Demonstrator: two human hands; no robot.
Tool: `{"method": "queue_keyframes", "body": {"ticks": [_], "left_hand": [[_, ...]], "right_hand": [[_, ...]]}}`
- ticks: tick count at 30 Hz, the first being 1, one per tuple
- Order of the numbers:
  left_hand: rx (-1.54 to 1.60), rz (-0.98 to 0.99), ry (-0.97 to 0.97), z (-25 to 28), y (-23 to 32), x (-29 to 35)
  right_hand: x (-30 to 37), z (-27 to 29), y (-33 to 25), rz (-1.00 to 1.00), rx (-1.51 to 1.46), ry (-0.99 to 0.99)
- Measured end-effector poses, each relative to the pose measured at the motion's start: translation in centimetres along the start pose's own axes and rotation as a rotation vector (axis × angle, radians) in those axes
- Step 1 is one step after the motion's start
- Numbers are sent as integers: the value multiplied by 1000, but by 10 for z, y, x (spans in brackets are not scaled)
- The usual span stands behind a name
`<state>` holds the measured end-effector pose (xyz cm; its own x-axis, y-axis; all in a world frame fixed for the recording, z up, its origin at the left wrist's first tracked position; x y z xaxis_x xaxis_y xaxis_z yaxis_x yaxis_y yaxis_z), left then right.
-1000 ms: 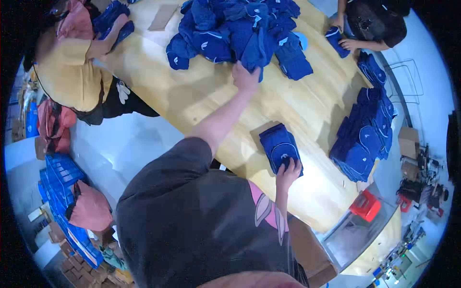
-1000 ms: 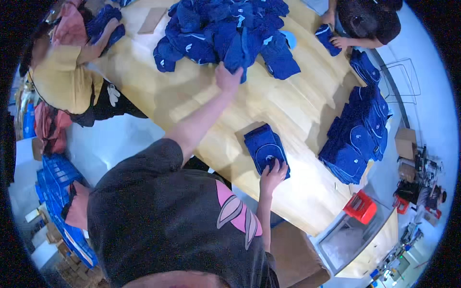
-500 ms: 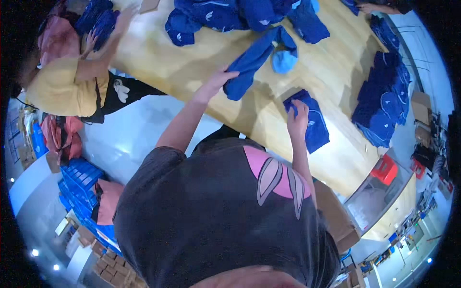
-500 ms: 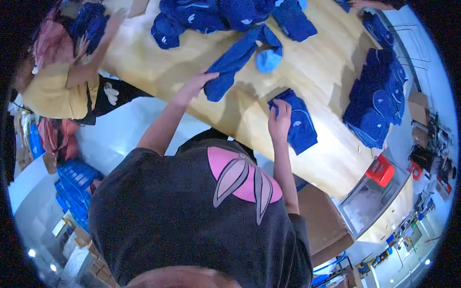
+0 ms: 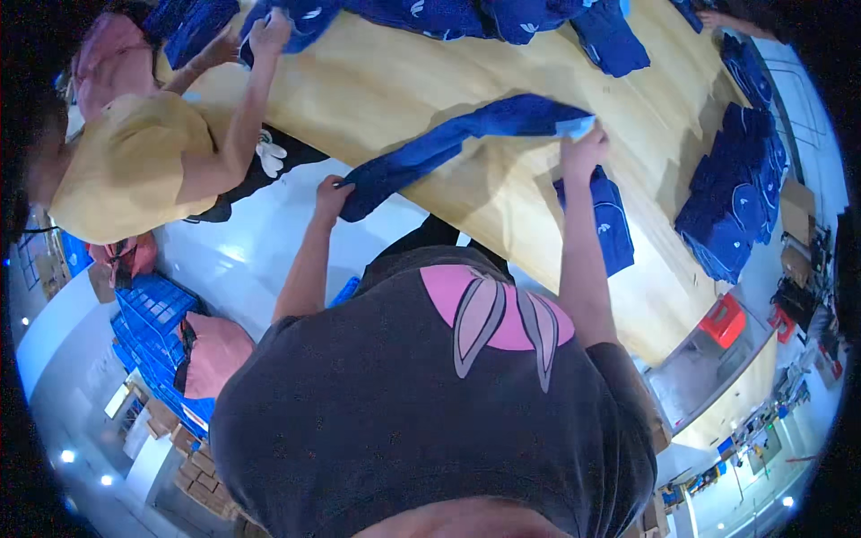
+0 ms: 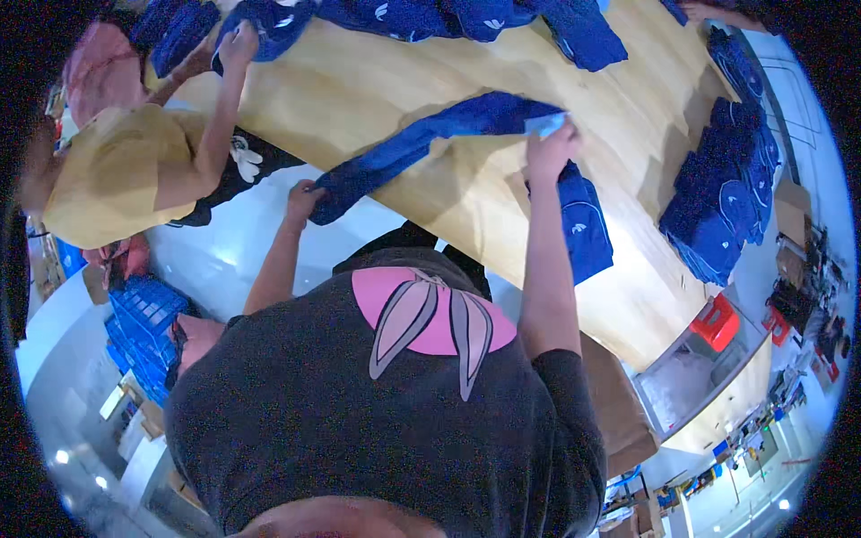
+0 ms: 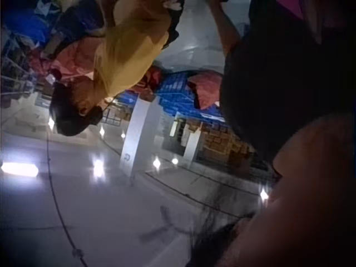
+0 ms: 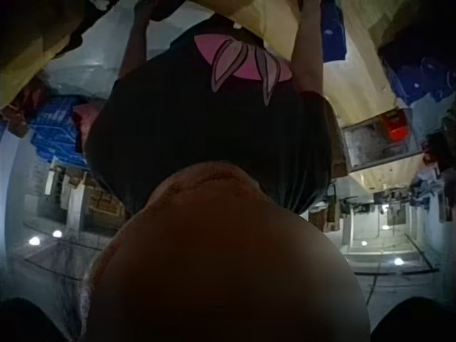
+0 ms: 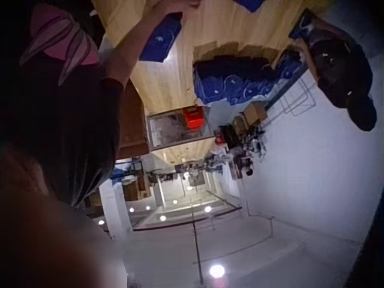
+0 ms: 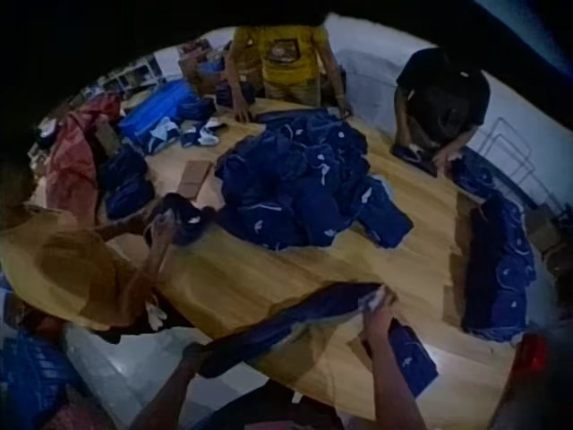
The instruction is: Folding blue fabric garments on a large production table in a factory setting.
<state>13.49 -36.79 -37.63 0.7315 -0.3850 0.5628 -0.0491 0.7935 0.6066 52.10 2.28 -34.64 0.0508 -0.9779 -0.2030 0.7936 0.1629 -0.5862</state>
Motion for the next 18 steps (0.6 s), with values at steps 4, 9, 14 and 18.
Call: {"method": "queue_keyframes", "body": {"ticks": [4,9,14,18], "left_hand": [[-252,-123,62,50,2,-8],[-380,-249,83,50,-36,-13],[-223,-106,-110,51,-29,-10],[-97,-32,-240,83,-2,-2]], "right_hand": [[-40,-27,11,211,298,-258],[-55,-74,53,489,48,-611],[-9,-32,30,545,111,-571],[-18,3,18,385,-78,-659]]}}
Point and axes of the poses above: each hand's wrist, its own x-axis away from the middle knuckle, its own z-axis out of the back of the hand, y = z × x, the point moved 4 cm from there along -x, towards the middle knuckle, and after that the axes turned 7 degrees about y, right-handed, at the moved point
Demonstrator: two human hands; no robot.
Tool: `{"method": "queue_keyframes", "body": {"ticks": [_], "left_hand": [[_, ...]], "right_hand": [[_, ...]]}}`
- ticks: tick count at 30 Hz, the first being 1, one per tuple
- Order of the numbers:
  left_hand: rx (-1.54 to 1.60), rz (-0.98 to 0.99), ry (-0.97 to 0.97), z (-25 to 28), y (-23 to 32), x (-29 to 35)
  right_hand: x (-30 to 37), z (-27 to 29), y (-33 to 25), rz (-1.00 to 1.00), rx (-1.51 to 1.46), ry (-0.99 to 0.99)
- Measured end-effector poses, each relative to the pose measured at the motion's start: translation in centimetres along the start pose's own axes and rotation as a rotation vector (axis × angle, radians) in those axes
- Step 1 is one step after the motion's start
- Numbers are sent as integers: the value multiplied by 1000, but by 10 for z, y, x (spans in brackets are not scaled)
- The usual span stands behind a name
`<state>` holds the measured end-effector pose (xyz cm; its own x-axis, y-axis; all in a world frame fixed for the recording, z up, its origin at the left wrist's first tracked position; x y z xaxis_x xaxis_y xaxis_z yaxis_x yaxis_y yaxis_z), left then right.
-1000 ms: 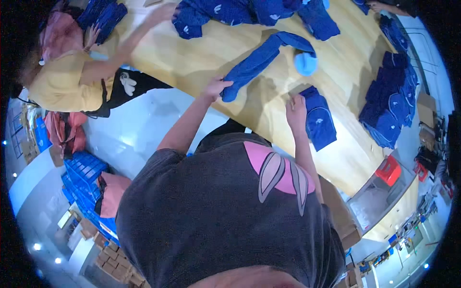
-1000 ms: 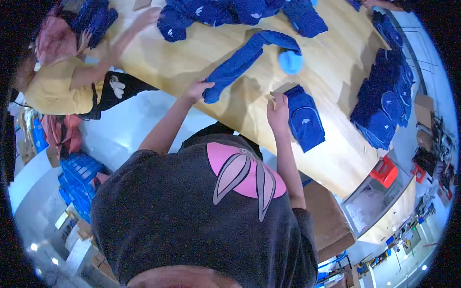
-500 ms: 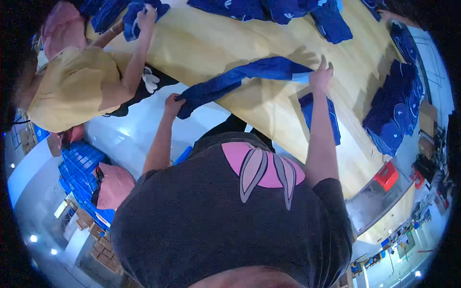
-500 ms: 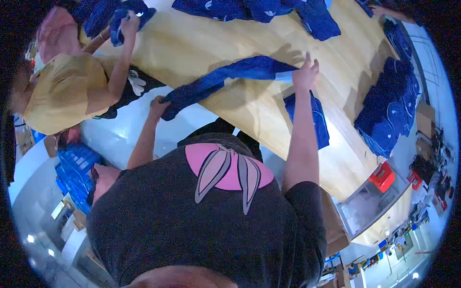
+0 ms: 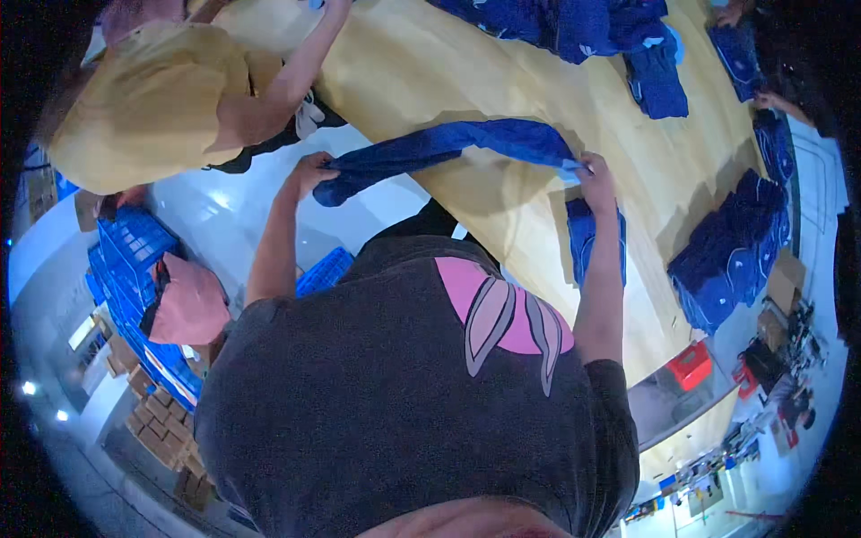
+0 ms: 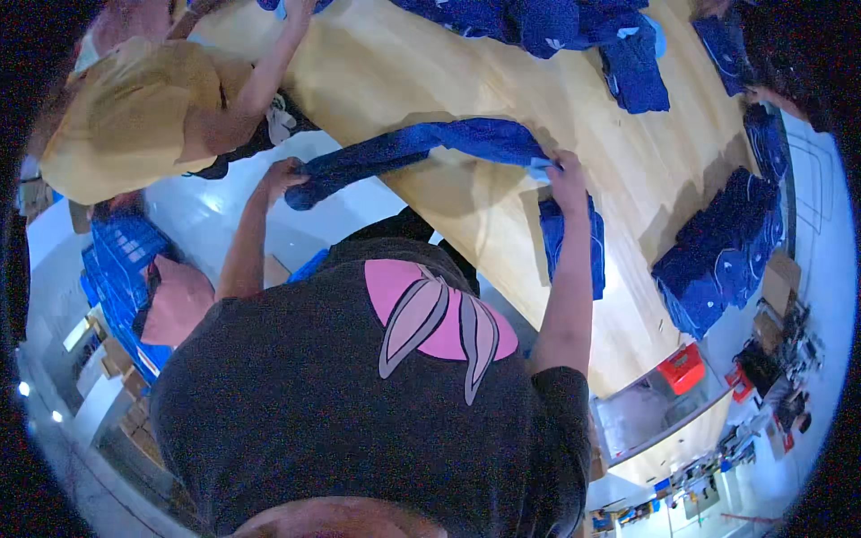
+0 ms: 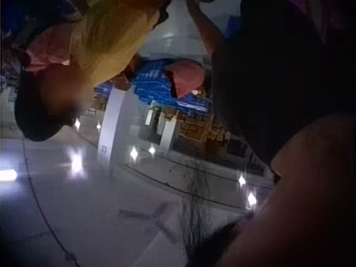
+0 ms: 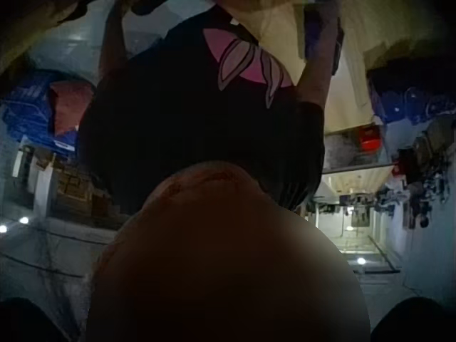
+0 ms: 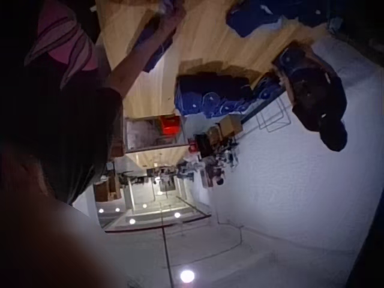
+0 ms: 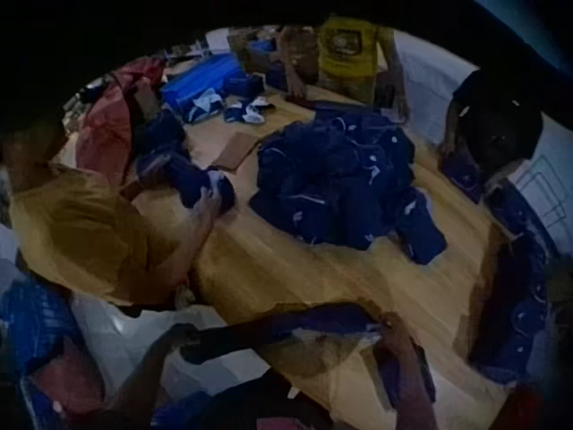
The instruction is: Folding blue fabric garments on a large production table in a factory setting.
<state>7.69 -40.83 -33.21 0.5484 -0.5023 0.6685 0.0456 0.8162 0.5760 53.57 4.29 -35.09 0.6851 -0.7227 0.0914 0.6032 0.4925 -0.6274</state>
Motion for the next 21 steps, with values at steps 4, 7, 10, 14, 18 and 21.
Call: {"method": "queue_keyframes", "body": {"ticks": [4,7,10,14,18,21], "left_hand": [[383,16,-44,38,0,16],[674,49,-17,40,4,3],[672,75,102,12,-3,-39],[788,50,235,-30,-18,-78],[886,126,286,-53,-60,-91],[872,314,268,-46,-103,-86]], "right_hand": [[-19,81,-16,-343,-514,1],[-44,102,-13,-346,-496,-22],[-60,86,20,-272,-369,106],[-43,60,118,-378,90,203],[-20,46,136,-659,260,423],[-24,28,108,-697,108,381]]}}
Point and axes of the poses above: each hand's wrist, its own x-axis away from the middle knuckle, its own z-axis out of the back of the hand, y = z × x, the point moved 4 cm from there along -x, towards the middle knuckle, and after that the axes turned 7 degrees about y, right-handed, at the moved point
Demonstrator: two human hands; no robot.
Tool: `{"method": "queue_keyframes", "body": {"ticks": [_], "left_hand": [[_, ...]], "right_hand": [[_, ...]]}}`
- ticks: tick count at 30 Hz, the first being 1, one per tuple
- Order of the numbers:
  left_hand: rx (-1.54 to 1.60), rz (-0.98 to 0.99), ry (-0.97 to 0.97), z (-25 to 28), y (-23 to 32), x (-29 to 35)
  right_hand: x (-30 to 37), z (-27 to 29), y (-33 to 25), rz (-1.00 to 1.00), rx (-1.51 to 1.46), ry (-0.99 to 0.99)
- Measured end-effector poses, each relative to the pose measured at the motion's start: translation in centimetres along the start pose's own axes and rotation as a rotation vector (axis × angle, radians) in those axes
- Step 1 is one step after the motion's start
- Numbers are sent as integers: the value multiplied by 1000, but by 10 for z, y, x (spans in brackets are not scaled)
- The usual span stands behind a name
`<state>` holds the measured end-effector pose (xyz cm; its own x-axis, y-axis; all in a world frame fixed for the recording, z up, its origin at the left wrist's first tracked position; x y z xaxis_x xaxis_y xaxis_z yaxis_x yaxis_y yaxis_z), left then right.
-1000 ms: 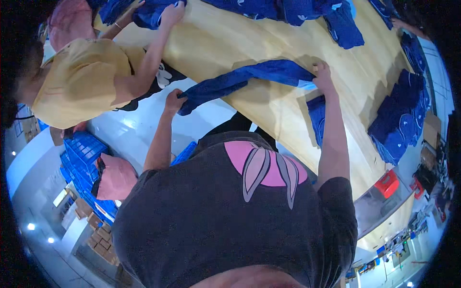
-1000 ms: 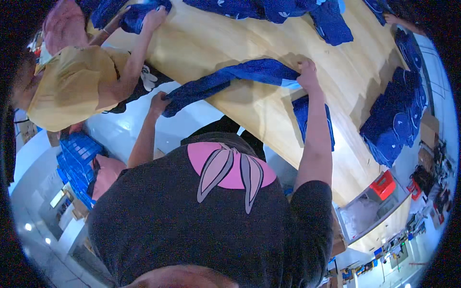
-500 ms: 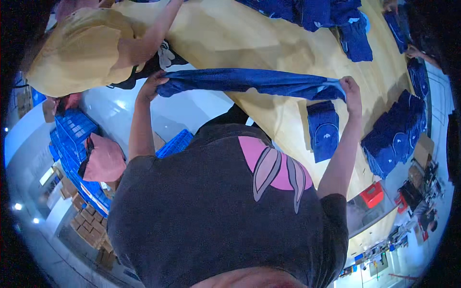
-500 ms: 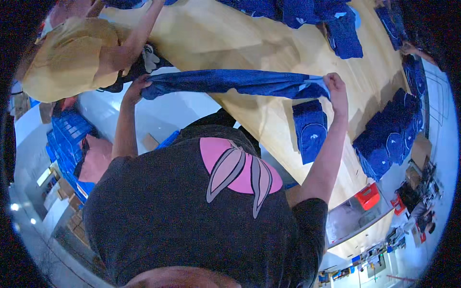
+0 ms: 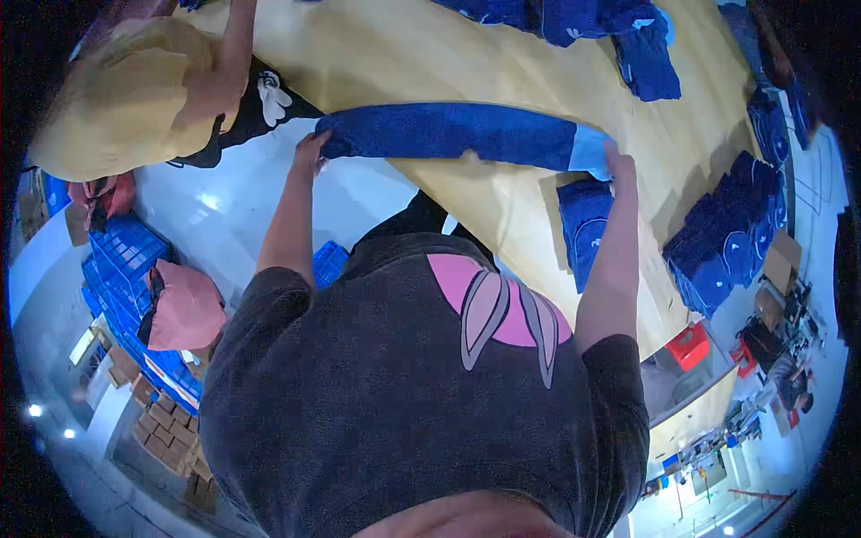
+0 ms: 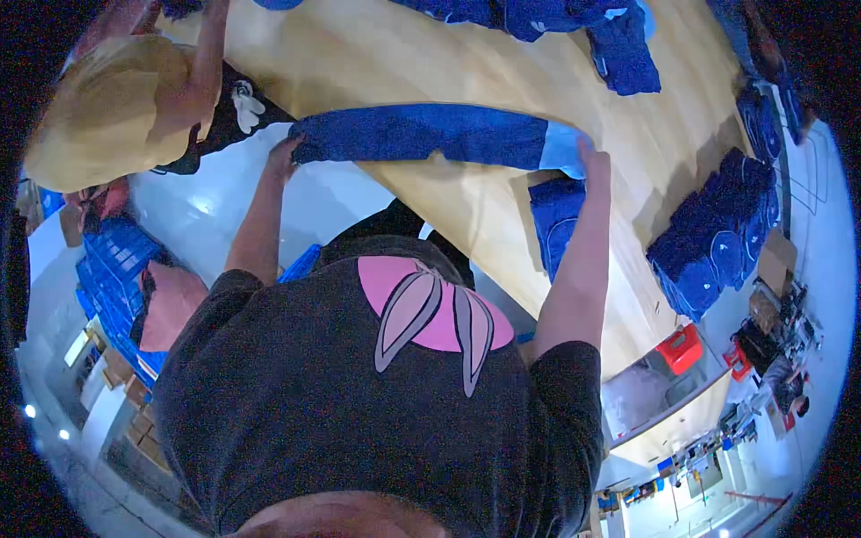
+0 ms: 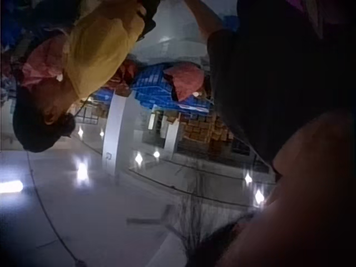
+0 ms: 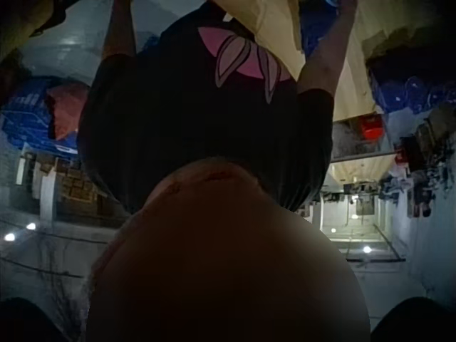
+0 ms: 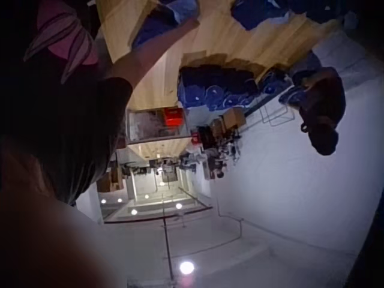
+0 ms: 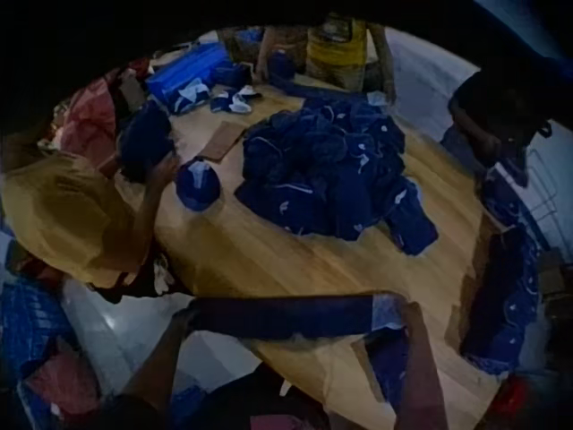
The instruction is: Folding blue fabric garments on a large production table in a factory setting.
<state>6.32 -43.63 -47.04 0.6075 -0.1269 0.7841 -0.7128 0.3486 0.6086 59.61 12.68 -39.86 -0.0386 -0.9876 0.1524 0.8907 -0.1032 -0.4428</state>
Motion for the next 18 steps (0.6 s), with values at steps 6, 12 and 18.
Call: {"method": "queue_keyframes", "body": {"ticks": [6,12,18], "left_hand": [[-72,-174,151,-36,42,49],[-10,-401,116,-76,87,92],[-420,-731,-241,-234,67,172]], "right_hand": [[14,29,1,-214,-316,-165],[23,45,-6,-213,-683,-395],[69,73,-57,-205,-770,-360]]}}
Point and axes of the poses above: each hand's wrist, its own x-axis away from the middle knuckle, its own z-axis out of the back of the hand, y = z × x, the point moved 4 cm from there along -x, towards the middle knuckle, and after that the axes turned 7 degrees about y, right-handed, at the moved point
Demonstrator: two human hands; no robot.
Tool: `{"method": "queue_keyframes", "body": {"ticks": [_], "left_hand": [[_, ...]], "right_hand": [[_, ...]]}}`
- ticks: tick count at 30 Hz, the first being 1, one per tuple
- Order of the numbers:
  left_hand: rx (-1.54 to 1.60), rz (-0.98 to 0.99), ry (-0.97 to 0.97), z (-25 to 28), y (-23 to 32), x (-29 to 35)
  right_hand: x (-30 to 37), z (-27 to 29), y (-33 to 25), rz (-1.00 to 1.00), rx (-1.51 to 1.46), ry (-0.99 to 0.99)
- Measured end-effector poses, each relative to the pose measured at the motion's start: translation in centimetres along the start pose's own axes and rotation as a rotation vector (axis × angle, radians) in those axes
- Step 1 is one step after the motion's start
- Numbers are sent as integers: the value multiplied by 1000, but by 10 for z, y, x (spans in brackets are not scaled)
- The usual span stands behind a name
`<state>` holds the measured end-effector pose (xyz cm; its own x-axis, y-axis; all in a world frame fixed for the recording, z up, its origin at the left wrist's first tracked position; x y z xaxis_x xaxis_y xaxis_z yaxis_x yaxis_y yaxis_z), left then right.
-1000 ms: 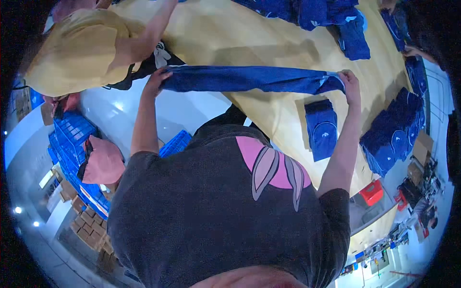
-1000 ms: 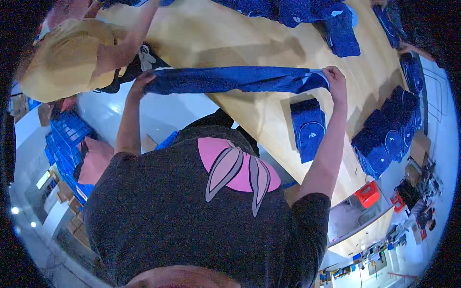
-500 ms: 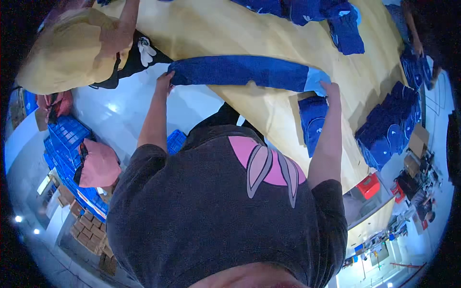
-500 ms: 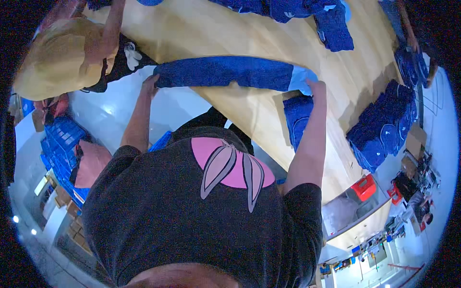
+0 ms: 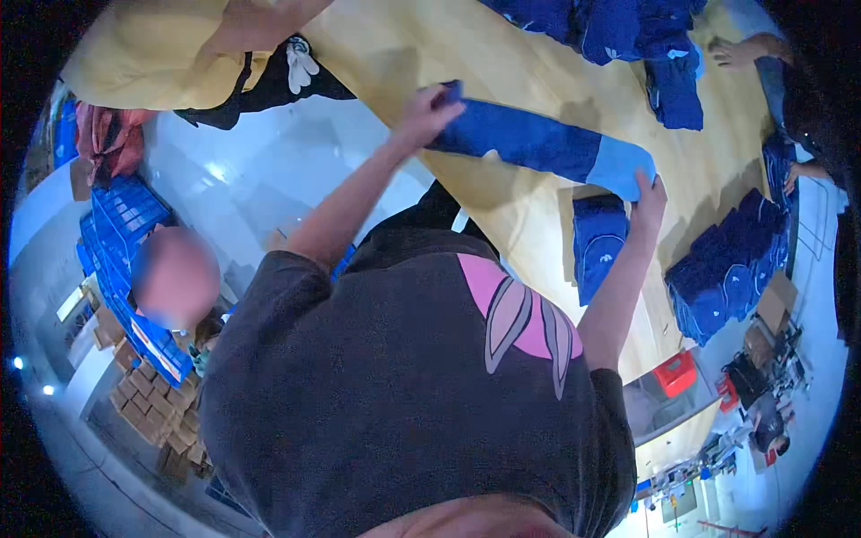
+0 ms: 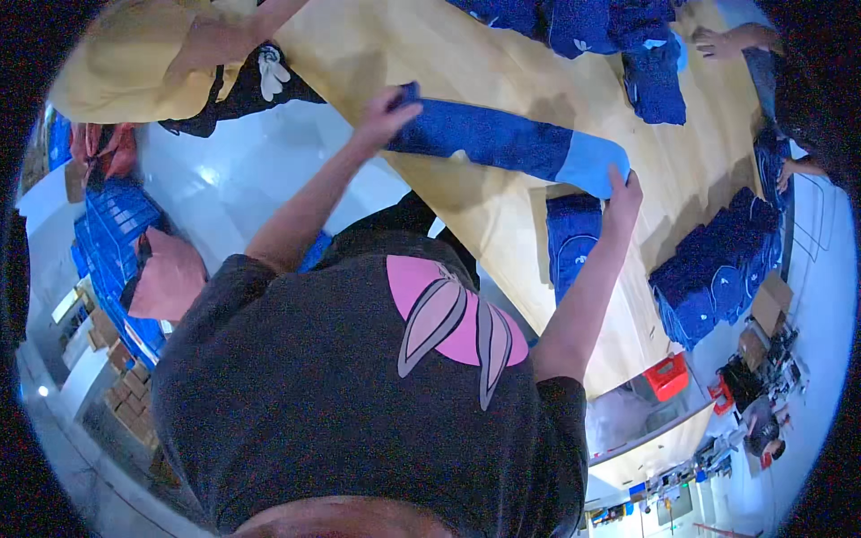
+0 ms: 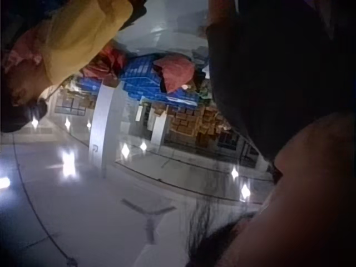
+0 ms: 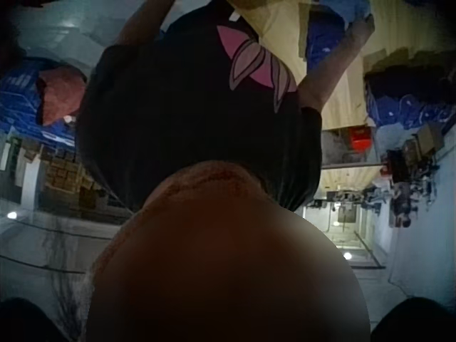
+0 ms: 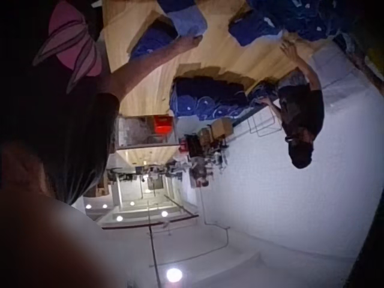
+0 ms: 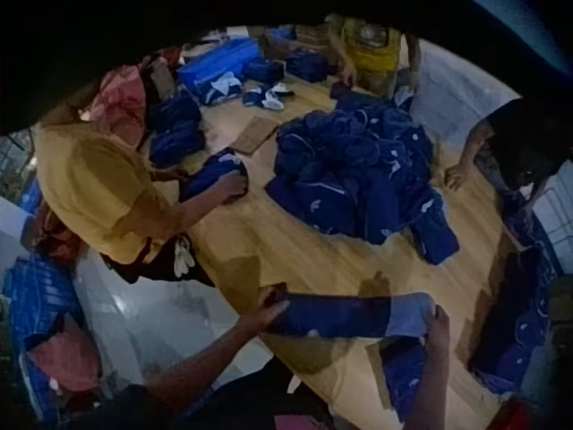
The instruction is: Folding blue fabric garments on a large production table in a factory setting.
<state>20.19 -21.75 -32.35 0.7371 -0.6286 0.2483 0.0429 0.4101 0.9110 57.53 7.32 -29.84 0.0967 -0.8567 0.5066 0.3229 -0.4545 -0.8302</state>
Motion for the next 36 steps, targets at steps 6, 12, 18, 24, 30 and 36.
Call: {"method": "queue_keyframes", "body": {"ticks": [6,12,18,24,30,36], "left_hand": [[-180,-246,-277,-136,-18,31],[-119,-282,-195,-100,-5,20],[-140,152,123,-10,-82,9],[-91,181,167,-4,-124,21],[-294,117,77,-38,-103,14],[1,55,54,-66,-68,18]], "right_hand": [[52,-55,-29,151,102,22],[92,-133,-15,290,430,-41],[112,-253,79,632,757,-541],[95,-230,49,697,437,-462],[17,-132,100,290,599,184],[42,-122,119,136,314,-173]]}}
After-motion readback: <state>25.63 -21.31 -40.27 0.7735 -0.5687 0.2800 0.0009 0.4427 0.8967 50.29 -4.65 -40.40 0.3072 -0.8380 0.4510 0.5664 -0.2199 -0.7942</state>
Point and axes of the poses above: each hand's wrist, its own x-axis away from the middle knuckle, its own z-axis out of the back of the hand, y = z × x, the point moved 4 cm from there along -x, towards the middle knuckle, and after that the axes turned 7 degrees about y, right-handed, at the moved point
